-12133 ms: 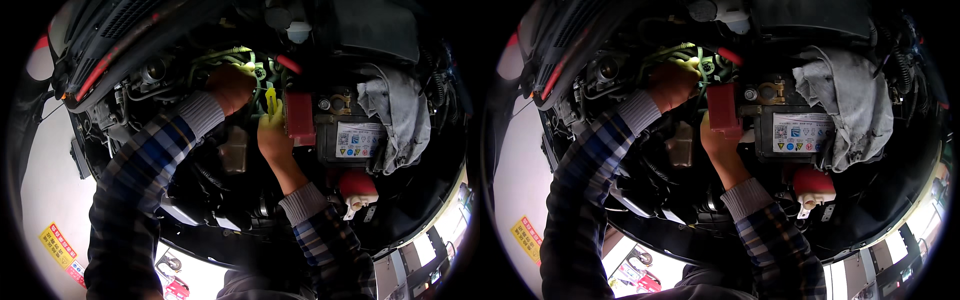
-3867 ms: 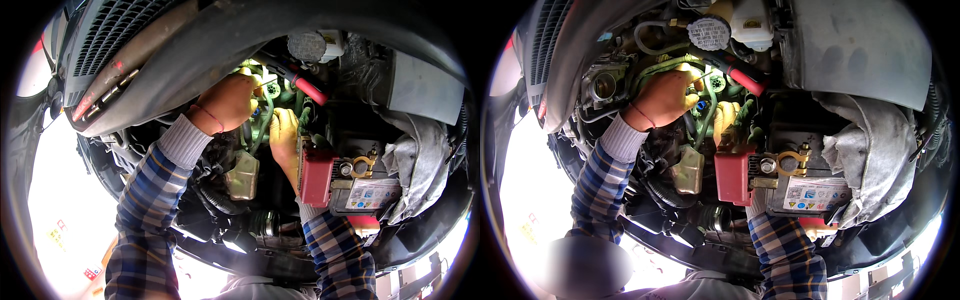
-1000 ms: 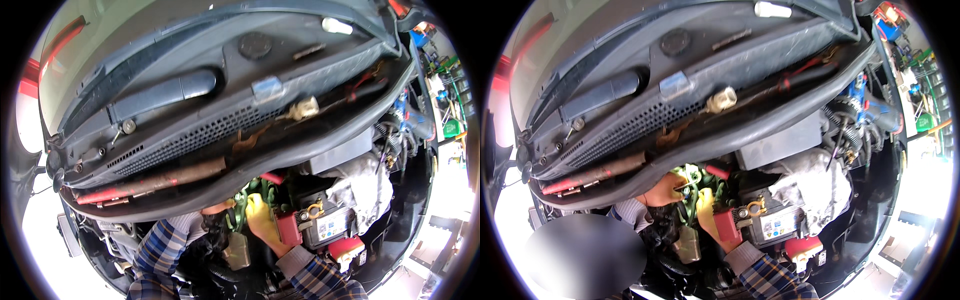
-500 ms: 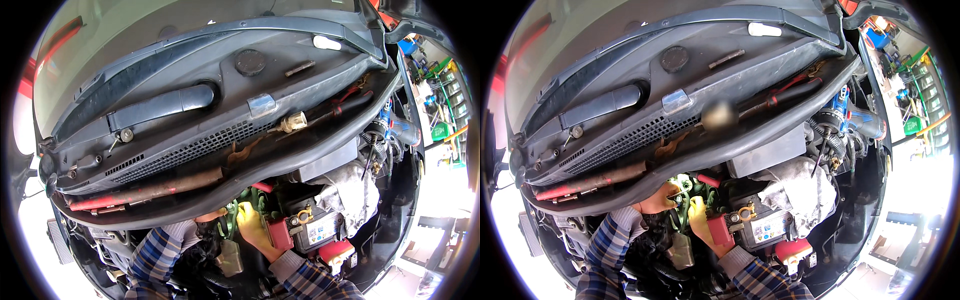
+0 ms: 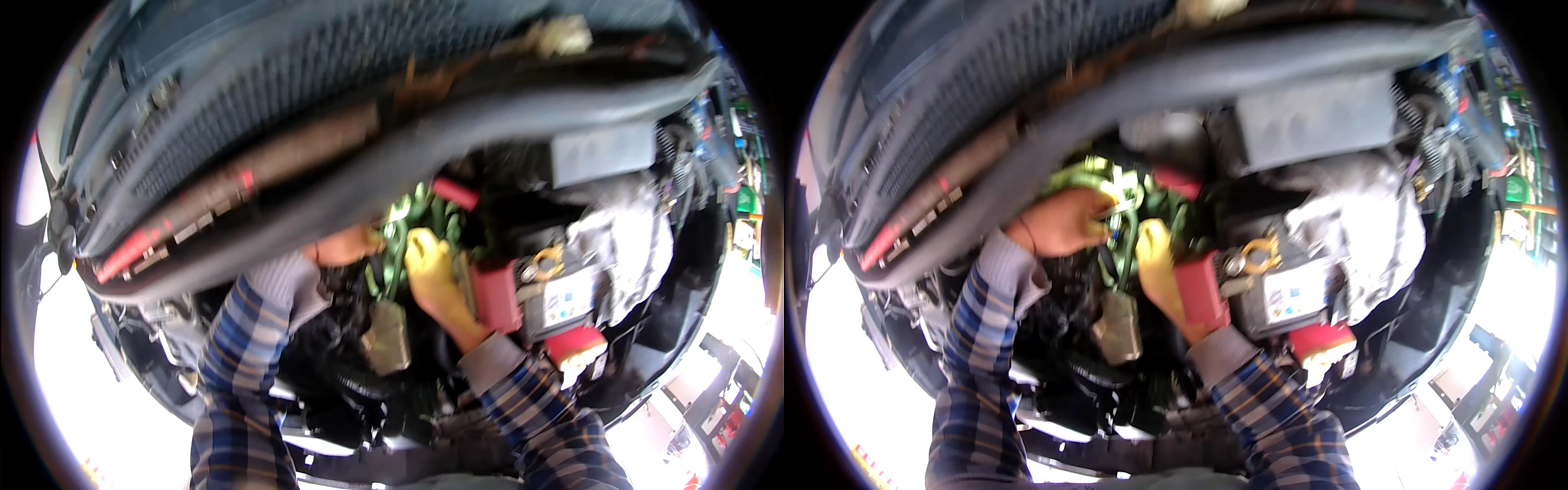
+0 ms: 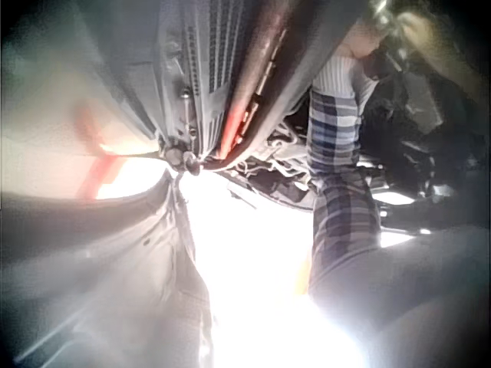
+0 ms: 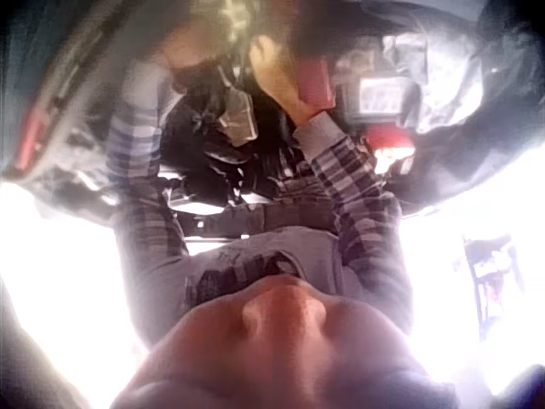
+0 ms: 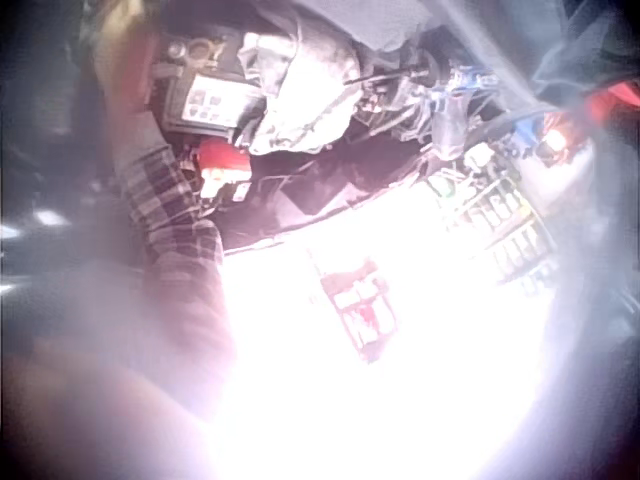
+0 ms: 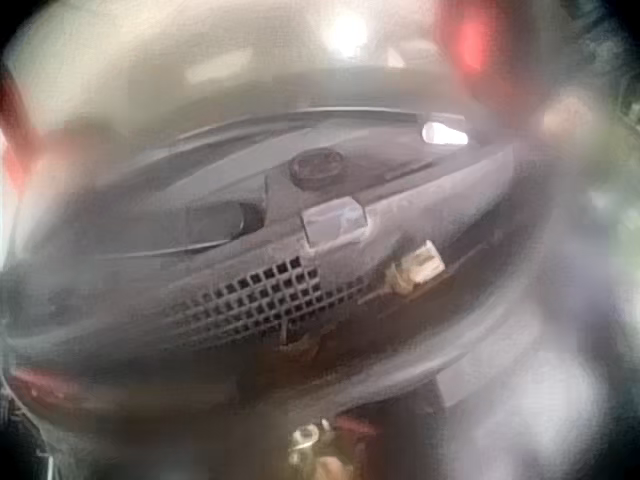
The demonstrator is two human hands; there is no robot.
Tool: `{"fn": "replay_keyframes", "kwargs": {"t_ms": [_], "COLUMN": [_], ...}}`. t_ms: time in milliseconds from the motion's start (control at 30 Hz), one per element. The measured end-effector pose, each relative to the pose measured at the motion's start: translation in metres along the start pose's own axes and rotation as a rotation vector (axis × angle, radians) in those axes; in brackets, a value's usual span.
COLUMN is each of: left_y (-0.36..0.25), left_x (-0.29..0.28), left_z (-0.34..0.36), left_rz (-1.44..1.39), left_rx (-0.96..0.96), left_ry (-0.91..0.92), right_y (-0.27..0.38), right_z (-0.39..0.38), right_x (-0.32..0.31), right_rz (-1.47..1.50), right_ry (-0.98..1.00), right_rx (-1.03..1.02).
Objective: The person works on a car engine with the hood open, using a screwdriver to adjust components within the engine bay. They manipulate hoses and connectors while leaning over the engine, occasionally shifting their position to access different areas.
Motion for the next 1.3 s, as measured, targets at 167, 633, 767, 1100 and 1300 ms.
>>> {"fn": "replay_keyframes", "kwargs": {"t_ms": [167, 633, 767, 1100, 1300], "left_y": [-0.016, -0.017, -0.014, -0.014, -0.015], "left_x": [-0.024, -0.023, -0.021, -0.023, -0.023], "left_z": [-0.03, -0.027, -0.026, -0.026, -0.026], "left_rz": [0.12, -0.027, -0.015, 0.106, 0.083], "left_rx": [-0.047, -0.247, -0.249, -0.182, -0.208], "left_ry": [-0.017, 0.032, 0.067, 0.02, 0.022], "right_y": [0.002, 0.006, 0.007, 0.013, 0.007], "right_z": [-0.009, -0.003, -0.003, -0.002, 0.002], "right_x": [0.031, 0.023, 0.025, 0.026, 0.031], "right_rz": [-0.117, 0.108, 0.078, 0.14, 0.245], "right_ry": [0.076, 0.187, 0.207, 0.232, 0.203], "right_rx": [-0.166, 0.162, 0.188, 0.25, 0.203]}}
Point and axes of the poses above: each hand's wrist, its own z-axis towards the middle knuckle, its own x-axis out of the palm, y = z × x, the point moved 9 cm from there along z, towards the middle knuckle, and after that the axes turned 2 degrees about -y, right-handed, at the moved point
